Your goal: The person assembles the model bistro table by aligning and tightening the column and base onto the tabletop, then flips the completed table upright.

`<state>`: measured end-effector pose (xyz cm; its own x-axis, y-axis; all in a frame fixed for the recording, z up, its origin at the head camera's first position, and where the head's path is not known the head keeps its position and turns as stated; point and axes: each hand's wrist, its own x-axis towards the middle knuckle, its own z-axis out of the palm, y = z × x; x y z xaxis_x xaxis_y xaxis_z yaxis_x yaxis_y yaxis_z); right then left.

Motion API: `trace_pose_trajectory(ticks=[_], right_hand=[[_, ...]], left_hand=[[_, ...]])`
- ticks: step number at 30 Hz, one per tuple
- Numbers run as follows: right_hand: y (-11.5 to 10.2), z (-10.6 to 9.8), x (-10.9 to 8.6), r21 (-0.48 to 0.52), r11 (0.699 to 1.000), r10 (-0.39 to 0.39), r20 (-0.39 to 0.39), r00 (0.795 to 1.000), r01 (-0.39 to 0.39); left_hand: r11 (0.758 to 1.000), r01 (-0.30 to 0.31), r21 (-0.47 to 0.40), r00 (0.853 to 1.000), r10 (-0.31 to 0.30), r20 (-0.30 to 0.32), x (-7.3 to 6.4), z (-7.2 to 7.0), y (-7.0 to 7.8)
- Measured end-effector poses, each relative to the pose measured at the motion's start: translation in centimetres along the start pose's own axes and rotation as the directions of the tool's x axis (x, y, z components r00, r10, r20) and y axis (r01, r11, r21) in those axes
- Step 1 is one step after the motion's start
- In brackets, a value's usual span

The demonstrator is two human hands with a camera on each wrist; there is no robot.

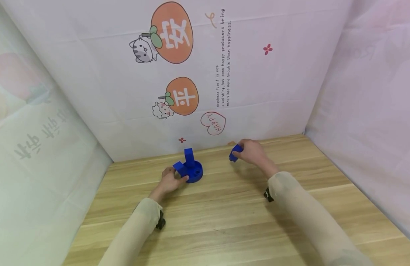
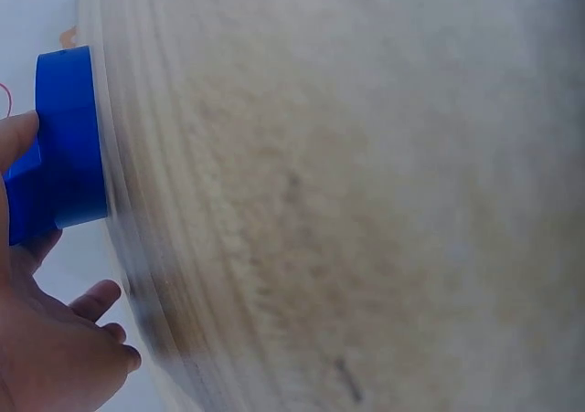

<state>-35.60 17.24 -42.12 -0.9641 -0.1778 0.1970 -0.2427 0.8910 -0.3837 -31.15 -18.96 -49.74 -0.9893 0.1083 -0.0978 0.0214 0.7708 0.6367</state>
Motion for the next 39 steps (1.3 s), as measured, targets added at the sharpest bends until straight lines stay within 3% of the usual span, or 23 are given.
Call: trace_pose_trajectory(ticks=[25, 39], right_hand=[[-7.5, 1.3, 0.4, 0.05, 0.995, -0.086, 0.042, 0.995, 0.084], [-10.2, 2.3, 0.2, 0.036, 0.988, -0.153, 0.045, 0.987, 0.152]], left_hand=[[0.999, -0.019, 0.04, 1.0, 0.02, -0.017, 0.0, -0.1, 0.1], [0.995, -0.057, 0.079, 0.997, 0.061, -0.048, 0.0, -0.1, 0.0]])
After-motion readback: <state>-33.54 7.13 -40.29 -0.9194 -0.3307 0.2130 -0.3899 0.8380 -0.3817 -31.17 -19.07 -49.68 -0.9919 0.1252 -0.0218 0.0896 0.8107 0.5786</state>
